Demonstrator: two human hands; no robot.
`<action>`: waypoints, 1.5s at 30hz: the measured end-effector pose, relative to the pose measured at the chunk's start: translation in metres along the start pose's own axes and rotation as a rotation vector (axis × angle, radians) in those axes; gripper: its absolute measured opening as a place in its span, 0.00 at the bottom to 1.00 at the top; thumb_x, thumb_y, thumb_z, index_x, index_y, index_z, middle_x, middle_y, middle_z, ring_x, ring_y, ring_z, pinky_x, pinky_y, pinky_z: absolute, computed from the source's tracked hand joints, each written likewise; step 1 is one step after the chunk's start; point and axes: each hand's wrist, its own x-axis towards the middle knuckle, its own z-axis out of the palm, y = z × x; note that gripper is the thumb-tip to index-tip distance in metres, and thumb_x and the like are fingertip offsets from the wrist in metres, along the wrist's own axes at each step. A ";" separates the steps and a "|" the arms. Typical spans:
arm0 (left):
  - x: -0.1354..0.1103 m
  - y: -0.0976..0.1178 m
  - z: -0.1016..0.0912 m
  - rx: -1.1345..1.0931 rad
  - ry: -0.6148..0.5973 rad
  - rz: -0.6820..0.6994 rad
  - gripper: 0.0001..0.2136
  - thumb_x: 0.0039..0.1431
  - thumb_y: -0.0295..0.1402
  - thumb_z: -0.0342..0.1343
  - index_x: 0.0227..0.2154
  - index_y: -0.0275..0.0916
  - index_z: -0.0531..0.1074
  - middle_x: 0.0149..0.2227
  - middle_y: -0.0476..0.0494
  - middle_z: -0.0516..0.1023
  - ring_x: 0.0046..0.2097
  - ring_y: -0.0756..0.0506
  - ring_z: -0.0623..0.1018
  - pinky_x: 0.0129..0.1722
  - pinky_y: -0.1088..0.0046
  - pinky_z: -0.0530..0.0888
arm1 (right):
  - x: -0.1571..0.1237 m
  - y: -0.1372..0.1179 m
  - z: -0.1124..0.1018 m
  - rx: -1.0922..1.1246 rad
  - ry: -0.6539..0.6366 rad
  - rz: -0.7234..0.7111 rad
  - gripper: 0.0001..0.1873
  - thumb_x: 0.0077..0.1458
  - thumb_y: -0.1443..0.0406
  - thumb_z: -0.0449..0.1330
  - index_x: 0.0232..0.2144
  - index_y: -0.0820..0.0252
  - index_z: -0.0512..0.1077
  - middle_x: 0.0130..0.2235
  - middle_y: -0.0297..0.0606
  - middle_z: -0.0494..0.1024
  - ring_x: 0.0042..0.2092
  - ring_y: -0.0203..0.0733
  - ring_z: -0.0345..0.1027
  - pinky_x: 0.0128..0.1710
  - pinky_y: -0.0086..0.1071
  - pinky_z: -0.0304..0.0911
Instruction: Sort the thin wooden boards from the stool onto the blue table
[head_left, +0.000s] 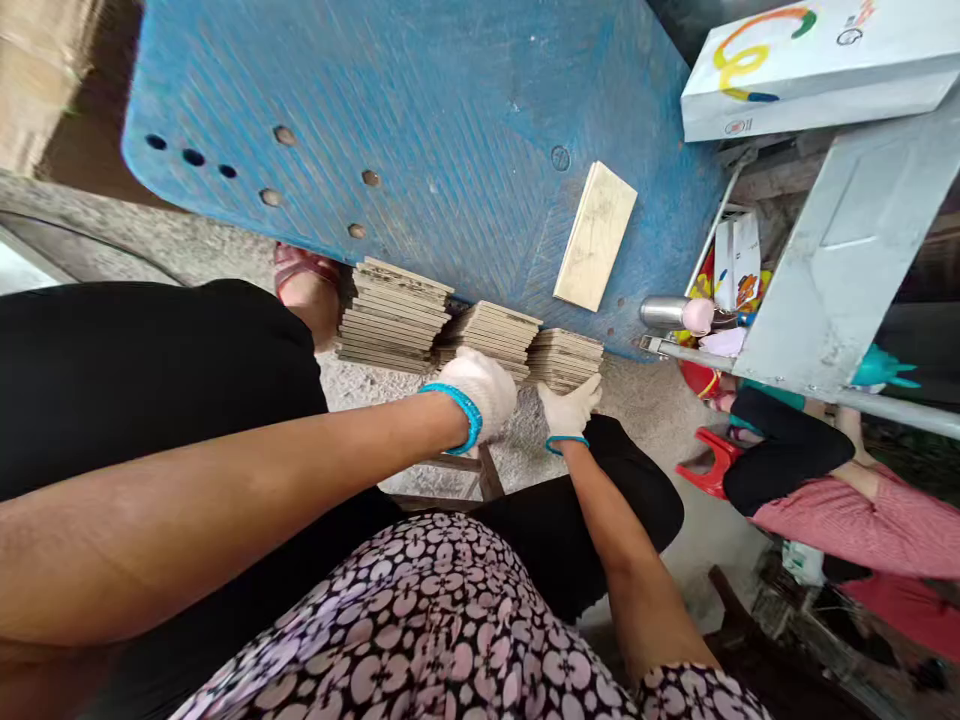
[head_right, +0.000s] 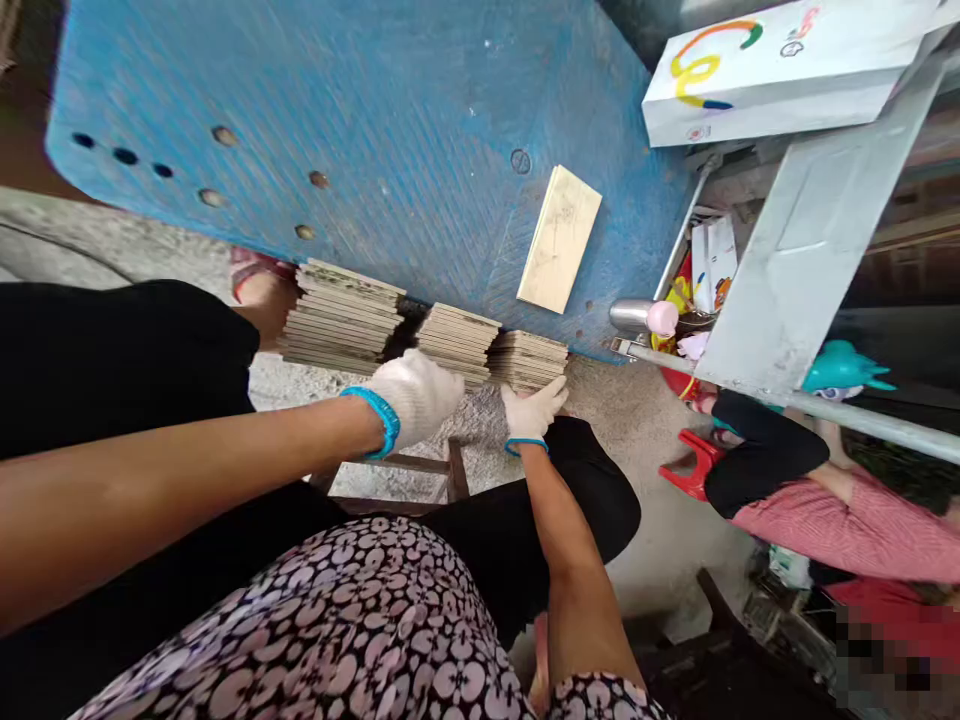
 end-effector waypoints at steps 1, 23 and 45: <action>-0.001 0.001 -0.001 -0.009 0.010 -0.008 0.19 0.57 0.20 0.53 0.52 0.24 0.73 0.50 0.19 0.76 0.48 0.25 0.77 0.44 0.48 0.73 | 0.000 0.000 -0.001 -0.003 0.001 0.006 0.65 0.42 0.53 0.71 0.71 0.65 0.38 0.69 0.62 0.46 0.64 0.70 0.55 0.60 0.55 0.58; -0.007 0.020 0.014 -0.095 0.361 0.223 0.13 0.58 0.20 0.47 0.42 0.25 0.74 0.35 0.25 0.79 0.42 0.28 0.80 0.36 0.54 0.75 | -0.101 0.040 -0.125 0.294 0.257 -0.311 0.61 0.39 0.50 0.70 0.68 0.64 0.48 0.63 0.54 0.60 0.61 0.56 0.62 0.62 0.47 0.59; -0.010 0.000 -0.025 -0.717 0.340 -0.036 0.20 0.56 0.44 0.51 0.41 0.36 0.79 0.33 0.39 0.79 0.34 0.44 0.78 0.35 0.71 0.72 | -0.090 0.008 -0.123 0.266 -0.094 -0.341 0.67 0.38 0.48 0.71 0.70 0.61 0.40 0.70 0.55 0.47 0.68 0.61 0.49 0.65 0.52 0.52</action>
